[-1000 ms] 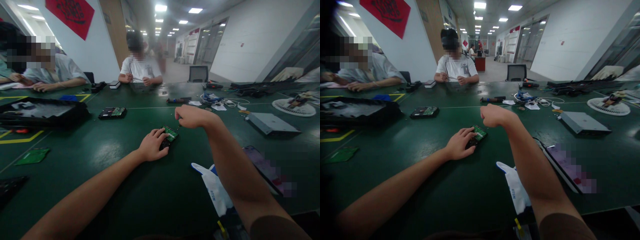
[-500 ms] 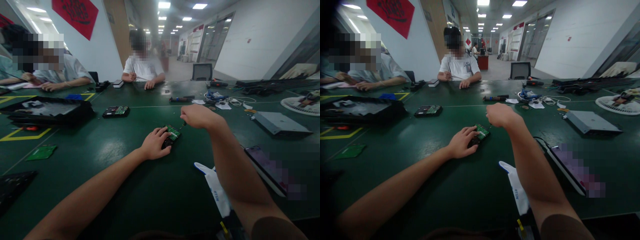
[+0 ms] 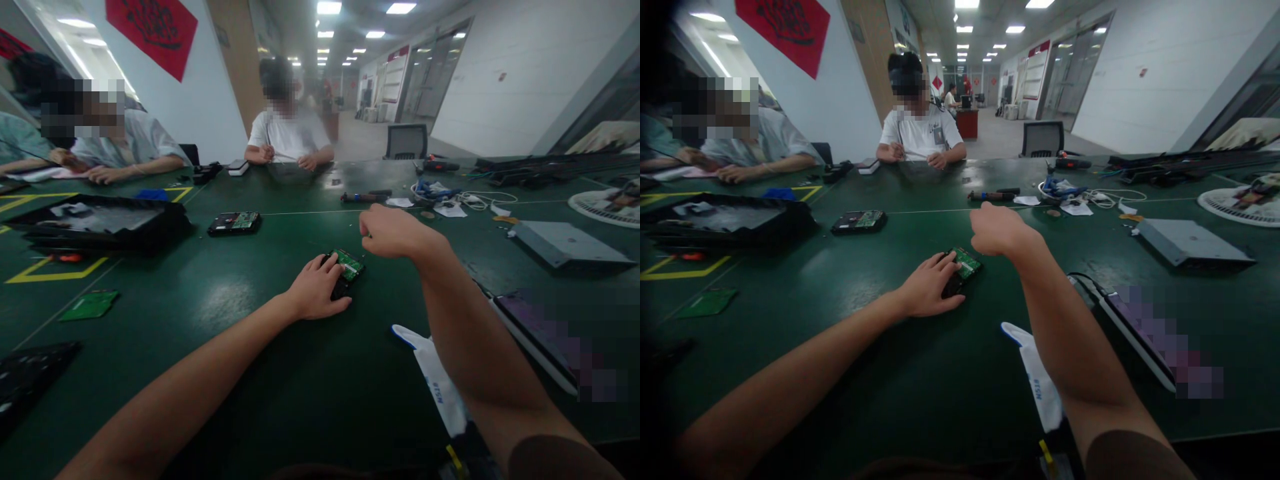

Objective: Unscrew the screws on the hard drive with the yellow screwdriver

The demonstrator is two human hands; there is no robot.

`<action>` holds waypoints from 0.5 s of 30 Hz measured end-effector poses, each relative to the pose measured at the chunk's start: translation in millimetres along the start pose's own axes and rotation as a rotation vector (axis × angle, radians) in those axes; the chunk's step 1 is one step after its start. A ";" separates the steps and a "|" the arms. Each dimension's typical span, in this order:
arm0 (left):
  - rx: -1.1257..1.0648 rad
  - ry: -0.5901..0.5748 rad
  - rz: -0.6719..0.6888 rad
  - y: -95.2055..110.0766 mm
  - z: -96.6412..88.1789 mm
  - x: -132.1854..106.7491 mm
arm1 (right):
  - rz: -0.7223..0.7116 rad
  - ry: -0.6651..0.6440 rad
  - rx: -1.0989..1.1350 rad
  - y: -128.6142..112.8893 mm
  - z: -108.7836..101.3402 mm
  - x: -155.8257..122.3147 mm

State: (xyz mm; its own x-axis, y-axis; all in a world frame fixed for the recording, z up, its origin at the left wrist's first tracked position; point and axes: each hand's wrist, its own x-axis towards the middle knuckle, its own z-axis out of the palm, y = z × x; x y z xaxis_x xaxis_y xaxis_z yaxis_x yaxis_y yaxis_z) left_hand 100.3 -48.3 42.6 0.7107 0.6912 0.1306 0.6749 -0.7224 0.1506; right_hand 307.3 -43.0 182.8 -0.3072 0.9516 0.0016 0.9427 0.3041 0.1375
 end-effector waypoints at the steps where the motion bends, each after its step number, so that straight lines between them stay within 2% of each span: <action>1: 0.003 0.008 -0.008 1.7 0.5 0.1 | -0.058 -0.012 0.022 0.2 -0.4 -0.5; 3: -0.002 0.034 -0.021 3.2 2.4 -0.2 | -0.065 -0.028 0.026 -1.7 -1.6 -2.3; 7: -0.019 0.083 -0.016 0.6 6.8 -1.7 | 0.155 0.013 -0.062 -11.3 -3.1 -5.6; 12: -0.044 0.113 -0.015 -2.0 9.9 -4.2 | -0.071 -0.029 0.031 -14.3 -4.3 -5.9; 15: -0.046 0.107 -0.019 -2.0 11.1 -4.8 | 0.040 0.000 -0.009 -11.6 -2.8 -4.2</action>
State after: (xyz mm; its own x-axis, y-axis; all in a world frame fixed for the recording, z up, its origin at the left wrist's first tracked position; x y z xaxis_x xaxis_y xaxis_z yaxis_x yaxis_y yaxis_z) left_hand 97.7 -50.4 30.8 0.6714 0.7043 0.2306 0.6761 -0.7095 0.1987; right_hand 297.3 -50.6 184.0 -0.2693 0.9630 0.0074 0.9530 0.2654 0.1460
